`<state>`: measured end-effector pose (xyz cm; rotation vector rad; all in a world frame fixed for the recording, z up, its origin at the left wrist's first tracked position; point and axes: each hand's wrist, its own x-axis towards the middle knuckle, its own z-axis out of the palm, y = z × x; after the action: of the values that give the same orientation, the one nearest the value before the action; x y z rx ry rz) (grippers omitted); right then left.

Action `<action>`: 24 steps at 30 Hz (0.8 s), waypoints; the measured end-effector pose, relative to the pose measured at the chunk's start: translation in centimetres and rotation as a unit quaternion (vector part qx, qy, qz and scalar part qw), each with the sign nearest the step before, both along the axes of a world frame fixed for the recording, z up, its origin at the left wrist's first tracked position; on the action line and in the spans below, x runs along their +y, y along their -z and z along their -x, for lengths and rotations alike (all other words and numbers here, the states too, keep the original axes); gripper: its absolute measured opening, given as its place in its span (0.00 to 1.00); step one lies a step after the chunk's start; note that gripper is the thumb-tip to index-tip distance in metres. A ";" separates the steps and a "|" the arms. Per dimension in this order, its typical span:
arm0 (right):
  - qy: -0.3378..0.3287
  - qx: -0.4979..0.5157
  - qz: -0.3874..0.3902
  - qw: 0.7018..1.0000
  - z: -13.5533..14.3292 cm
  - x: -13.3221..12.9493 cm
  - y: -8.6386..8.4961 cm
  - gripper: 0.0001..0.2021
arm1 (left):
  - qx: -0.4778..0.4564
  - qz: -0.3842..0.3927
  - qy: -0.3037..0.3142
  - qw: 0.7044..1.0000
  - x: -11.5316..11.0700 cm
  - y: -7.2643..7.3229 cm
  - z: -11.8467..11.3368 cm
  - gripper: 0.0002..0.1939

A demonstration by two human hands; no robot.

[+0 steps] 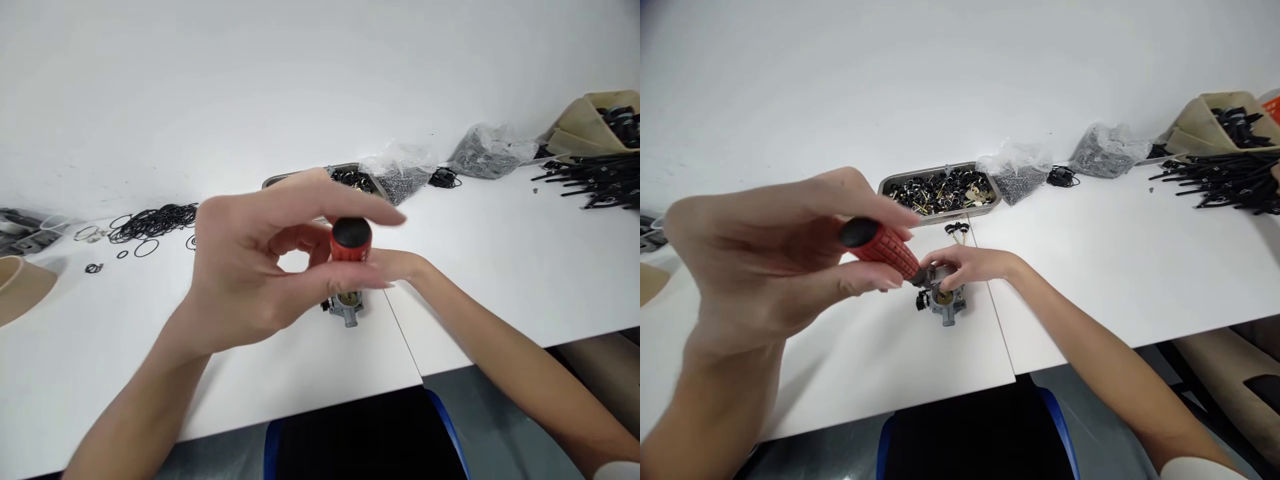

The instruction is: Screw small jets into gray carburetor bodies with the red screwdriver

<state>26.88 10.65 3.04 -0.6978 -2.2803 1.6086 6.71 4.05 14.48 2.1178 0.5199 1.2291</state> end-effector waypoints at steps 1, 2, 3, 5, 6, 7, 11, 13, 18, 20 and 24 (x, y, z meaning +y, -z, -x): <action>-0.013 0.013 0.008 1.000 0.0 0.0 0.0 0.19 | 0.004 0.012 -0.005 1.000 0.0 0.1 0.0 0.18; -0.025 0.028 0.019 0.999 0.1 -0.1 0.0 0.19 | 0.012 0.029 0.001 1.000 0.1 0.1 0.2 0.21; -0.027 0.039 0.024 0.999 0.1 -0.1 0.1 0.19 | 0.021 0.045 0.015 0.999 0.2 0.1 0.3 0.22; -0.031 0.061 0.036 0.997 0.1 -0.1 0.3 0.19 | 0.036 0.070 0.042 0.996 0.4 -0.1 0.6 0.20; -0.031 0.067 0.042 0.996 0.1 -0.1 0.4 0.19 | 0.042 0.076 0.052 0.995 0.4 -0.2 0.8 0.18; -0.030 0.067 0.044 0.996 0.1 0.0 0.5 0.19 | 0.050 0.079 0.057 0.994 0.4 -0.4 0.8 0.16; -0.025 0.052 0.047 0.997 0.1 0.1 0.5 0.19 | 0.054 0.066 0.065 0.994 0.1 -0.5 0.5 0.16; -0.020 0.048 0.047 0.998 0.1 0.0 0.2 0.21 | 0.045 0.058 0.055 0.996 0.0 -0.2 0.1 0.18; 0.007 0.040 0.038 0.998 0.0 -0.6 -0.4 0.23 | 0.036 0.048 0.017 0.998 -0.2 0.7 -0.5 0.18; 0.010 0.041 0.043 0.998 0.1 -0.6 -0.3 0.25 | 0.036 0.048 0.017 0.998 -0.2 0.8 -0.5 0.18; -0.016 0.076 0.056 0.995 0.2 -0.2 0.4 0.23 | 0.032 0.037 0.000 0.999 -0.2 0.6 -0.5 0.17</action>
<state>26.72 10.41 2.62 -0.5456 -2.1170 1.7529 7.23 3.87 13.84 2.1001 0.5836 1.1272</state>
